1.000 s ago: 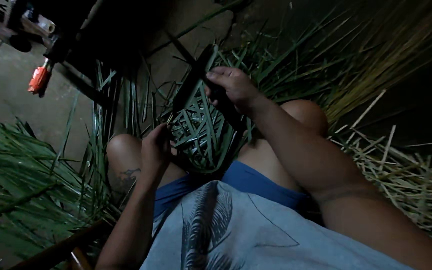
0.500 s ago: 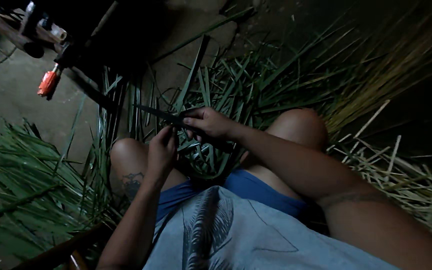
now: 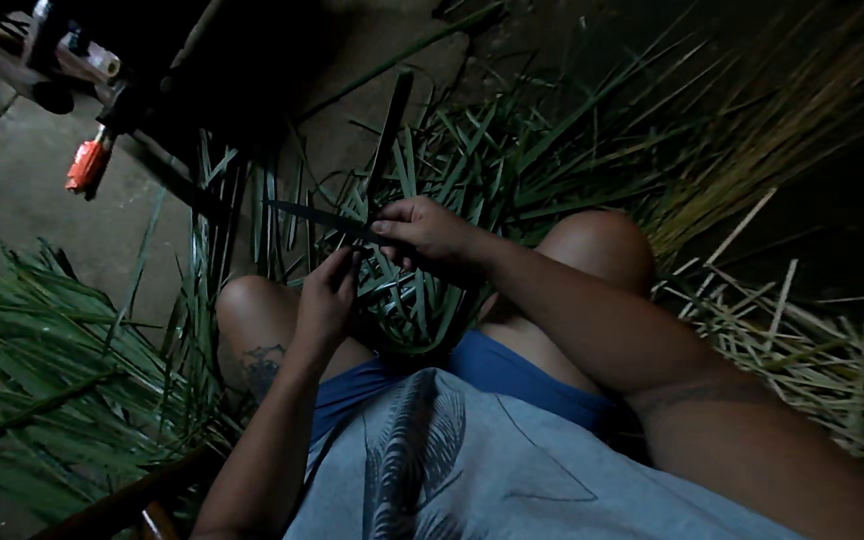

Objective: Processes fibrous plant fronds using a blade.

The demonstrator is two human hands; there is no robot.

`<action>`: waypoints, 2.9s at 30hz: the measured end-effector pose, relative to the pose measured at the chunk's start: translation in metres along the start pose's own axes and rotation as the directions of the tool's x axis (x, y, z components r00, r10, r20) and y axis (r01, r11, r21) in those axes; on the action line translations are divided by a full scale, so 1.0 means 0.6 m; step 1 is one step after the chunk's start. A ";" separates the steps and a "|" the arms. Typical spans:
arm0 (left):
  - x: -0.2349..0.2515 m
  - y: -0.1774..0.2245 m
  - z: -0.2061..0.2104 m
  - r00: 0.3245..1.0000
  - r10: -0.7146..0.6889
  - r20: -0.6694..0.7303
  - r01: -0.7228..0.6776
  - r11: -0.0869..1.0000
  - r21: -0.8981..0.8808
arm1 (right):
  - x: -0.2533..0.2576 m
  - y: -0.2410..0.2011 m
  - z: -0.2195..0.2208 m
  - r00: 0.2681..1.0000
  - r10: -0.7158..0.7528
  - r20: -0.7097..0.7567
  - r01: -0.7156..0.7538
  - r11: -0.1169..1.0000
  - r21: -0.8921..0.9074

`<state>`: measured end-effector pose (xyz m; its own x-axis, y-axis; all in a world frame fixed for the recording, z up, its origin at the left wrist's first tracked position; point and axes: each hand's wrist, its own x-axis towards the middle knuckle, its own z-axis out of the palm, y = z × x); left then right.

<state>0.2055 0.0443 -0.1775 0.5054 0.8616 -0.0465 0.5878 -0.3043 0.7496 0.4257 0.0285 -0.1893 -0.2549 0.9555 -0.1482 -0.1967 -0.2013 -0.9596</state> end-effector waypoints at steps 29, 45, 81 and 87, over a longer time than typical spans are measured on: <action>-0.085 -0.064 -0.007 0.957 -0.239 0.167 0.252 0.966 -0.063 | 0.042 -0.028 -0.142 0.817 0.100 -0.568 -0.051 0.994 0.101; -0.029 -0.033 -0.016 0.971 -0.218 -0.096 0.228 0.969 0.101 | 0.020 0.031 0.028 0.990 0.114 0.082 -0.104 0.987 -0.120; -0.042 -0.023 0.000 0.986 -0.153 0.069 0.164 0.966 -0.200 | 0.027 -0.004 -0.036 0.959 0.051 -0.280 -0.010 0.989 0.147; -0.059 -0.028 -0.006 0.969 -0.207 0.135 0.232 0.951 -0.204 | 0.042 0.000 -0.070 0.891 0.164 -0.423 -0.069 0.971 0.230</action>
<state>0.1755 0.0204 -0.1863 0.4531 0.8433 -0.2891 0.5475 -0.0073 0.8368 0.4594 0.0615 -0.2029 0.1411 0.9098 -0.3903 -0.3909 -0.3110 -0.8663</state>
